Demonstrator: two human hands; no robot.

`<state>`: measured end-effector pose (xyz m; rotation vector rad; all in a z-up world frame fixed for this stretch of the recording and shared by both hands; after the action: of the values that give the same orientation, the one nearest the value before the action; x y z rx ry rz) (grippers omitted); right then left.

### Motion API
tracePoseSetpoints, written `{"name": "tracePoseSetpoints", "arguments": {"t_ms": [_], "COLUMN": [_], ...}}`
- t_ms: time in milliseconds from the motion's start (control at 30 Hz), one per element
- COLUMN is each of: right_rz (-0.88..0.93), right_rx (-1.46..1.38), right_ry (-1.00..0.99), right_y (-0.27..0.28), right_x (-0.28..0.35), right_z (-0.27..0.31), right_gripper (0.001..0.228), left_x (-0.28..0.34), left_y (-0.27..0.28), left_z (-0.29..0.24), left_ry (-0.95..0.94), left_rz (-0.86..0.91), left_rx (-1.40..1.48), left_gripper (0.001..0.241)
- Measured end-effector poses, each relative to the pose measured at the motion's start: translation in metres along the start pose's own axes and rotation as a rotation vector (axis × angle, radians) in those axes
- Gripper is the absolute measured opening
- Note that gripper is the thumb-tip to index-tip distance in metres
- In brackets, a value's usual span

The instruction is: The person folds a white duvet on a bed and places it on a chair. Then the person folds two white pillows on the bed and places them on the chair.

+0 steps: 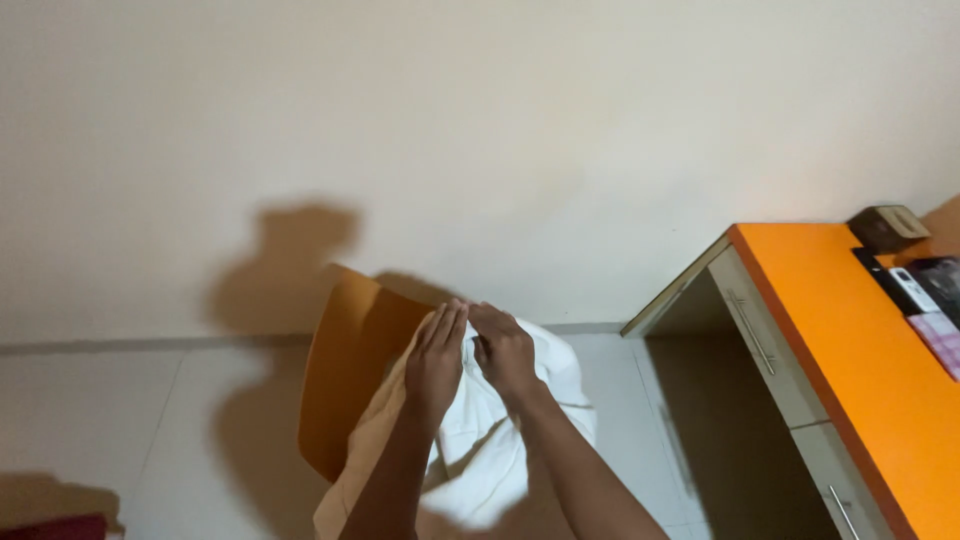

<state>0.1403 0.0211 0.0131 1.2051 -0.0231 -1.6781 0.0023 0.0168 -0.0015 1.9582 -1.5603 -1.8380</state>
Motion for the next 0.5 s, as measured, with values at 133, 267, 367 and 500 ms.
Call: {"name": "tracePoseSetpoints", "arguments": {"t_ms": [133, 267, 367, 500], "right_rz": [0.302, 0.474, 0.586, 0.726], "right_rx": [0.015, 0.181, 0.239, 0.287], "right_ry": [-0.132, -0.342, -0.445, -0.475], "right_y": [-0.012, -0.021, -0.026, -0.023], "right_x": [0.030, 0.106, 0.151, 0.213], "right_z": [-0.028, -0.058, -0.063, -0.058], "right_gripper": [0.039, 0.059, 0.063, 0.065], "left_x": [0.050, 0.123, 0.169, 0.233], "left_y": [-0.050, -0.073, -0.081, -0.078], "left_z": [0.020, 0.018, 0.022, 0.021], "left_ry": [0.119, 0.233, 0.220, 0.260], "left_rz": [0.184, 0.659, 0.842, 0.917], "left_rx": [-0.153, -0.190, -0.164, -0.081], "left_gripper": [0.054, 0.058, 0.064, 0.068]}}
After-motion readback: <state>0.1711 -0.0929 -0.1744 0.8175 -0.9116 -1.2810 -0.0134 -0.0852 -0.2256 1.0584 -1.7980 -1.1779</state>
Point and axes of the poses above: each hand's wrist, its own x-axis away from the middle knuckle, its own y-axis out of the back of the hand, z = x × y, the point moved 2 cm from there along -x, towards the middle knuckle, and after that the axes turned 5 degrees about -z, right-handed, at the moved point
